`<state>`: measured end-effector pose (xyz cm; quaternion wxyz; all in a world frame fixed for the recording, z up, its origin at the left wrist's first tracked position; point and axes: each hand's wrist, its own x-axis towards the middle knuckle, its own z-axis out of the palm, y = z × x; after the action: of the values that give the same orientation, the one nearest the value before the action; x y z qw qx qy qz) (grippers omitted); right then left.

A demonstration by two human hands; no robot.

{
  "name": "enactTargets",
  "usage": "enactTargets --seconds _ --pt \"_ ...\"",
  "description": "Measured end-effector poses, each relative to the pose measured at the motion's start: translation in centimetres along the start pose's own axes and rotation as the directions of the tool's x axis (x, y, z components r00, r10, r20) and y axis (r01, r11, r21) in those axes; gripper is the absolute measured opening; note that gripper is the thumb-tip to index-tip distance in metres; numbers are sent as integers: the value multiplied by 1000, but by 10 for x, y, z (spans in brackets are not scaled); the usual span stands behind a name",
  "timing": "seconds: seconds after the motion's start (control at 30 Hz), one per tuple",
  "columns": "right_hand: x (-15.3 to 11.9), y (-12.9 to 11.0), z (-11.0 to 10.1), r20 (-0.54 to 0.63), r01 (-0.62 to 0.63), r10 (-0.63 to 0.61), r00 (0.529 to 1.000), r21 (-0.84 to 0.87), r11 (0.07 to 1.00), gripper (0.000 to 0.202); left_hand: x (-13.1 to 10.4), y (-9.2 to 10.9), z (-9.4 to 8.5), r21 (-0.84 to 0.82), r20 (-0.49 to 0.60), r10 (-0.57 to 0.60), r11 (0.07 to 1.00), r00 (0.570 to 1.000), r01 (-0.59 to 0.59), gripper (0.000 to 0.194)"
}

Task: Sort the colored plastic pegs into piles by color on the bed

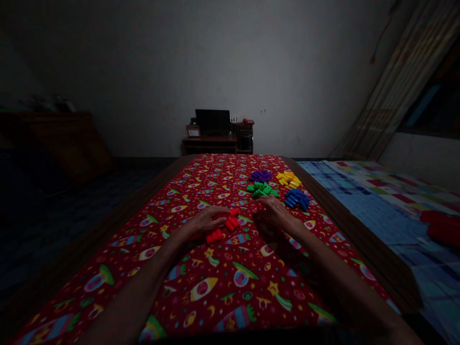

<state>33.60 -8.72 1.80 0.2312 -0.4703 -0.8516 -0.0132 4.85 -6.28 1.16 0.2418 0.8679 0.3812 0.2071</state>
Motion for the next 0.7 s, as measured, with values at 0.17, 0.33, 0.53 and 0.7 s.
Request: enactTargets --seconds 0.17,0.33,0.53,0.7 --pt "-14 9 -18 137 -247 280 950 -214 945 30 -4 9 -3 10 10 -2 1000 1000 1 48" --pt "-11 1 -3 75 -155 166 983 -135 979 31 -2 6 3 119 -8 75 990 997 -73 44" --pt "-6 -30 29 42 174 -178 983 80 981 40 4 11 18 141 12 226 964 974 -226 34" --pt "-4 -41 27 190 82 -69 979 -60 995 24 0 15 19 221 -6 128 968 992 -124 28"
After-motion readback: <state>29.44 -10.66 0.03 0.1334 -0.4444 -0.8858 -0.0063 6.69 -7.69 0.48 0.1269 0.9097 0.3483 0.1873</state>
